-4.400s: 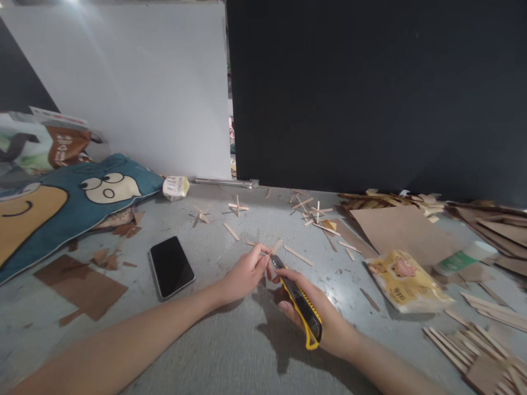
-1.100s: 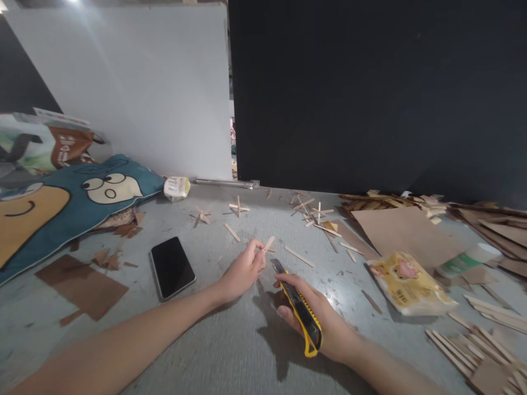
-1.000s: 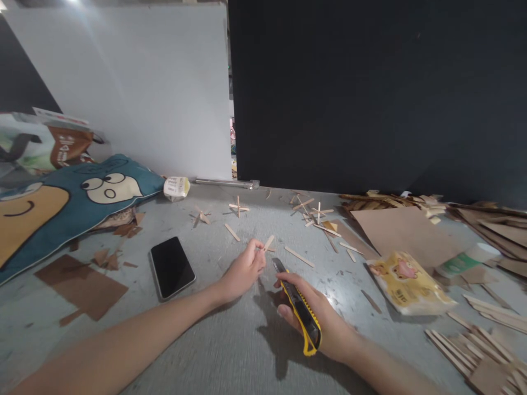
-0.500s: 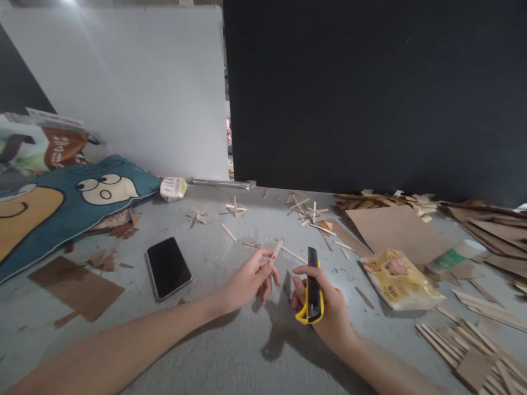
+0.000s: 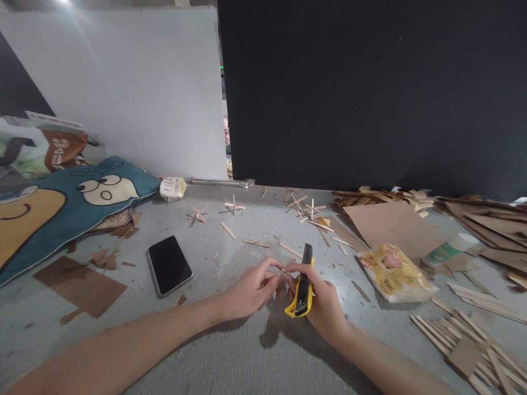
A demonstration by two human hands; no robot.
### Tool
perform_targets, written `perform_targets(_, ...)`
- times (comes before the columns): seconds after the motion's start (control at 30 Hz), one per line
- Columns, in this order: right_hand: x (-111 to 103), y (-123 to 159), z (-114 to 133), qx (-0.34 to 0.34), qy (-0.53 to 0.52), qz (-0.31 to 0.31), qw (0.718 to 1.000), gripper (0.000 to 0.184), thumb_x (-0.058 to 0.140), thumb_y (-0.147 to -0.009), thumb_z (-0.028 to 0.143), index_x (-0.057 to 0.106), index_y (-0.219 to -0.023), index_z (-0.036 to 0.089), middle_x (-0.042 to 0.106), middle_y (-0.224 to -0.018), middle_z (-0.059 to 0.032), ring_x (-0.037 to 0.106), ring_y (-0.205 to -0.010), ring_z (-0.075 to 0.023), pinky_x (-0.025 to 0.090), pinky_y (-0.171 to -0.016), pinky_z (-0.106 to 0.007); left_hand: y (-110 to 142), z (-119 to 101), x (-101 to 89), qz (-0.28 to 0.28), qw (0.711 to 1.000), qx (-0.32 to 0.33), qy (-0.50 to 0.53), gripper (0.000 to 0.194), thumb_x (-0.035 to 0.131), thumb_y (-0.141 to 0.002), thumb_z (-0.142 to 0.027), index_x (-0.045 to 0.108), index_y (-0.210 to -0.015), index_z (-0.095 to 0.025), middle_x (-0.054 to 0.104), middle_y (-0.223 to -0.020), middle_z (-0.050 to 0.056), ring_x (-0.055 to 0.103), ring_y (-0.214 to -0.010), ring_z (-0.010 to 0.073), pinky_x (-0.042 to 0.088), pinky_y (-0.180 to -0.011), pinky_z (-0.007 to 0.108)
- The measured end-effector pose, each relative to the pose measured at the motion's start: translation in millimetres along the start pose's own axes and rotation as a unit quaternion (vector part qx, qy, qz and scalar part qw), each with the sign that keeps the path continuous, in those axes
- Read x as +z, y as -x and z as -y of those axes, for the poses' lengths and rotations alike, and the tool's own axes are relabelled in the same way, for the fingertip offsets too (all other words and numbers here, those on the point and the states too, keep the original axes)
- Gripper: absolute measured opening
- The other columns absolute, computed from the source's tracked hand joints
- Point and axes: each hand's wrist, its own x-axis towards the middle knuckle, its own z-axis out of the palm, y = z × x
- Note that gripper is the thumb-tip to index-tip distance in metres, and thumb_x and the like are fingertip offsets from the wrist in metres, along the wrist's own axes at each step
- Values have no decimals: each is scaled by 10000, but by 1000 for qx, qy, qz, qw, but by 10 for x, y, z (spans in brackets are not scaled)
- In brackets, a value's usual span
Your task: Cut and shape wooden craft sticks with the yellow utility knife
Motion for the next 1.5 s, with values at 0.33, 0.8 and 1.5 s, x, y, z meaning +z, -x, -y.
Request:
perform_targets(0.33, -4, -2, -18, 26, 3, 26, 999, 173, 577, -948, 364, 606, -1070, 245, 761, -806, -1, 699, -567, -127, 529, -558, -182, 12, -59, 9, 8, 999, 26, -47, 271, 420, -1082, -379, 520, -1262, -202, 676, -846, 36, 618, -762, 167, 447, -700, 295)
perform_targets(0.8, -26, -3, 43, 33, 46, 33, 998, 210, 522, -979, 384, 622, -1082, 231, 684, -583, 31, 649, -458, -147, 470, -478, -195, 37, -55, 7, 6, 998, -2, -62, 318, 421, -1077, -414, 542, -1274, -195, 696, -881, 47, 590, -733, 165, 427, -677, 292)
perform_targets(1.5, -2, -23, 53, 21, 45, 24, 998, 232, 501, -995, 431, 597, -1027, 222, 645, -584, 41, 577, -425, -119, 396, -434, -186, 14, -44, -2, 14, 999, -3, -51, 297, 387, -1091, -389, 528, -1260, -188, 675, -827, 33, 625, -764, 175, 440, -711, 302)
